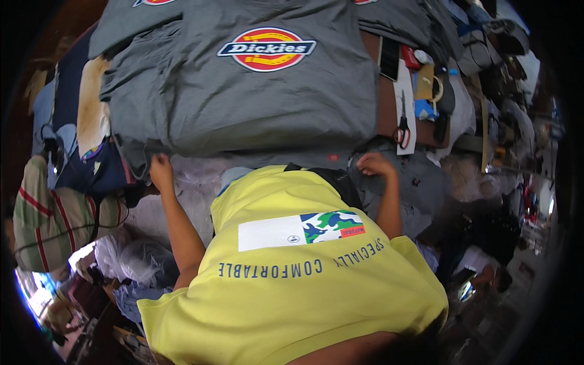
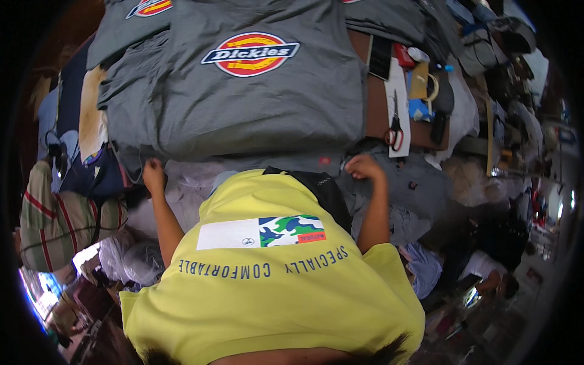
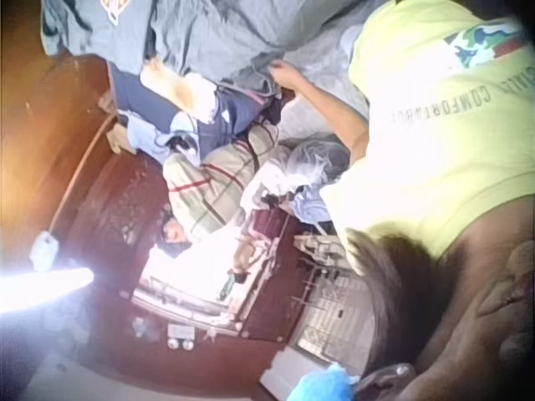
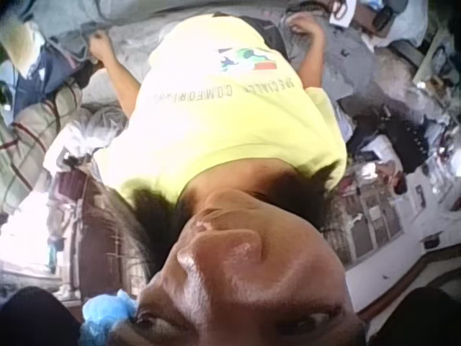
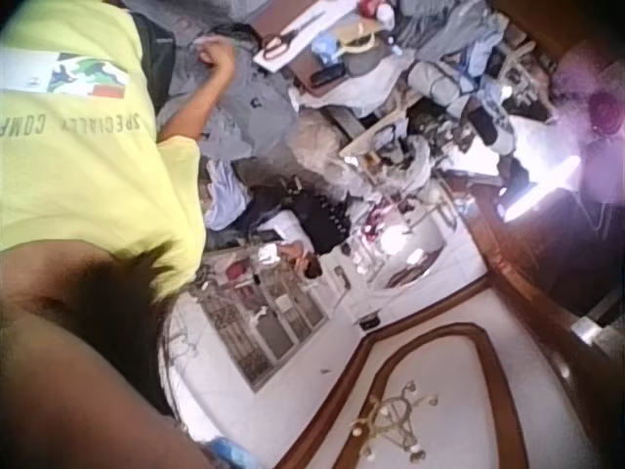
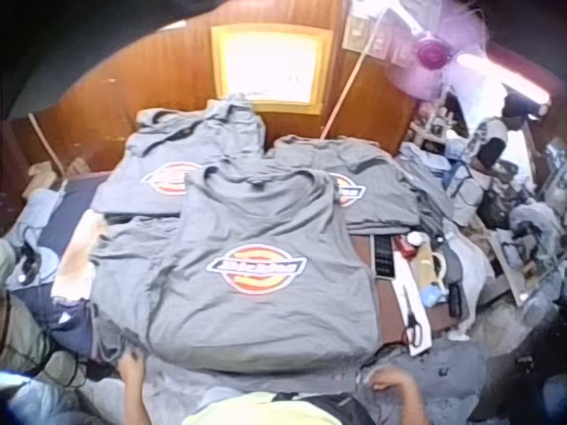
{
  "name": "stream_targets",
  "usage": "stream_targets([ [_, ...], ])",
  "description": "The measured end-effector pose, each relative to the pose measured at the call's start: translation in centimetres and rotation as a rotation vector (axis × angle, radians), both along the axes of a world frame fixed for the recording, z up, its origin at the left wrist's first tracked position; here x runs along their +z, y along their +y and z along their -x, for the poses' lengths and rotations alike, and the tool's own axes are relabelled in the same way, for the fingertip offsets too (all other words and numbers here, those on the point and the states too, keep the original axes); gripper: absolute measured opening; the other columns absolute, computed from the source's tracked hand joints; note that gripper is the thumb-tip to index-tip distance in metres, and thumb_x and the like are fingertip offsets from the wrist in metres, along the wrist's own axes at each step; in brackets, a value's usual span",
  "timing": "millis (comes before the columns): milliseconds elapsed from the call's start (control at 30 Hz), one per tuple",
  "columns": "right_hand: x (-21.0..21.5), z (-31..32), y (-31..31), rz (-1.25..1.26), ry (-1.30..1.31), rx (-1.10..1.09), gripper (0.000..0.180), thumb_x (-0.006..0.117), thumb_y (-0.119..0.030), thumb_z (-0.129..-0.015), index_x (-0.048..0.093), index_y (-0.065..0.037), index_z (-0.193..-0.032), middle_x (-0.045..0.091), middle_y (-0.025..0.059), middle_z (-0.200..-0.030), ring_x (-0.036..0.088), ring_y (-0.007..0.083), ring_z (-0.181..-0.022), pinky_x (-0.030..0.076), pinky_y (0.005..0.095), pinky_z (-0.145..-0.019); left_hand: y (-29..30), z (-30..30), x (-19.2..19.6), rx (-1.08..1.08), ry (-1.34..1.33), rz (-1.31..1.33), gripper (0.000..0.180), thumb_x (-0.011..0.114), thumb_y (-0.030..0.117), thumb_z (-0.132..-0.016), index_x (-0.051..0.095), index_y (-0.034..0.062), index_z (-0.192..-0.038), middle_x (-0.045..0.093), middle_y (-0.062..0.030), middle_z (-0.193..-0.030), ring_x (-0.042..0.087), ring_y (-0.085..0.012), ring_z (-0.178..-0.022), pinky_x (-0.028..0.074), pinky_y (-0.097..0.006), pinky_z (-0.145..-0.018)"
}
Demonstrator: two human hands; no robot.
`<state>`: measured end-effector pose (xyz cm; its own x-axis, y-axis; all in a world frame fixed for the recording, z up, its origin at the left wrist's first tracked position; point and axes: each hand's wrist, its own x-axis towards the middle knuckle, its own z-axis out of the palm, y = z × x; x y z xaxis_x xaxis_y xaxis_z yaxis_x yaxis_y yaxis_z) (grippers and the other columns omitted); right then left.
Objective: The person trims loose threads from the necklines and seams of several grey t-shirts using shears.
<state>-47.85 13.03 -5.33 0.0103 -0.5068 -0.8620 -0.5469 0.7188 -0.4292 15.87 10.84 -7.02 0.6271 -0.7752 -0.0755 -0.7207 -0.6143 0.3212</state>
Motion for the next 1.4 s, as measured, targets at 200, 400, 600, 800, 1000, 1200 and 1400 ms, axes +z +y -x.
stream_targets([
  [200,8.1,-1.5,-13.3,0.68,-0.039,-0.257,0.026,0.061,-0.027,-0.086,0.06,-0.007,-0.102,0.06,0.0015,-0.079,0.054,0.0074,-0.069,0.042,0.0205,-0.058,-10.9,-0.1,8.7,-0.383,0.256,0.516,0.026,0.056,0.026,-0.088,0.063,0.0049,-0.103,0.057,-0.0141,-0.106,0.056,-0.0274,-0.094,0.045,-0.035,-0.081],
  [400,6.8,-4.4,-21.7,0.915,0.188,-0.059,0.058,0.075,-0.035,-0.072,0.056,-0.001,-0.115,0.057,0.0055,-0.095,0.052,0.0148,-0.089,0.043,0.0271,-0.079,-18.0,3.3,9.9,-0.833,-0.095,0.258,0.039,0.065,0.03,-0.08,0.062,0.0033,-0.108,0.053,-0.0145,-0.109,0.049,-0.0313,-0.103,0.042,-0.036,-0.086],
  [600,8.1,-5.2,-22.6,0.911,0.05,-0.055,0.045,0.078,-0.025,-0.069,0.06,-0.001,-0.103,0.056,0.003,-0.094,0.05,0.012,-0.087,0.041,0.0245,-0.079,-18.0,-0.8,9.1,-0.574,0.622,0.202,0.052,0.072,0.034,-0.075,0.06,-0.0022,-0.109,0.057,-0.0101,-0.103,0.052,-0.0204,-0.093,0.041,-0.031,-0.08],
  [800,10.5,-5.0,-20.7,0.966,-0.268,-0.013,0.028,0.074,-0.018,-0.074,0.059,-0.003,-0.092,0.058,0.0007,-0.086,0.051,0.0104,-0.079,0.04,0.0226,-0.076,-16.9,-2.0,11.2,-0.447,0.621,0.085,0.043,0.071,0.038,-0.076,0.06,0.0048,-0.101,0.052,0.0005,-0.085,0.048,-0.0095,-0.067,0.038,-0.022,-0.058],
  [1000,12.3,-2.9,-14.8,1.0,0.278,0.248,0.037,0.072,-0.031,-0.074,0.057,0.0,-0.087,0.06,0.0092,-0.079,0.055,0.0185,-0.073,0.042,0.0301,-0.067,-12.4,-1.3,13.5,-0.367,1.016,0.238,0.026,0.066,0.025,-0.082,0.056,0.0091,-0.099,0.055,0.0045,-0.083,0.048,-0.003,-0.066,0.035,-0.018,-0.055],
  [1200,11.1,-1.0,-4.3,0.224,0.018,0.226,0.027,0.072,-0.026,-0.077,0.065,-0.002,-0.087,0.062,0.0014,-0.075,0.056,0.009,-0.074,0.044,0.0243,-0.067,-3.0,-1.2,11.3,-0.222,0.964,-0.22,0.029,0.063,0.004,-0.079,0.05,0.0032,-0.105,0.058,-0.0017,-0.086,0.054,-0.0099,-0.073,0.043,-0.023,-0.059],
  [1400,7.6,-5.3,-10.4,0.682,-0.218,-0.309,0.038,0.067,-0.026,-0.083,0.058,0.001,-0.107,0.062,0.0042,-0.091,0.058,0.011,-0.083,0.045,0.0229,-0.073,-8.6,-1.0,6.8,-0.418,0.638,0.259,0.033,0.068,0.016,-0.08,0.055,-0.0021,-0.104,0.06,-0.0067,-0.087,0.057,-0.0122,-0.075,0.046,-0.024,-0.063],
])
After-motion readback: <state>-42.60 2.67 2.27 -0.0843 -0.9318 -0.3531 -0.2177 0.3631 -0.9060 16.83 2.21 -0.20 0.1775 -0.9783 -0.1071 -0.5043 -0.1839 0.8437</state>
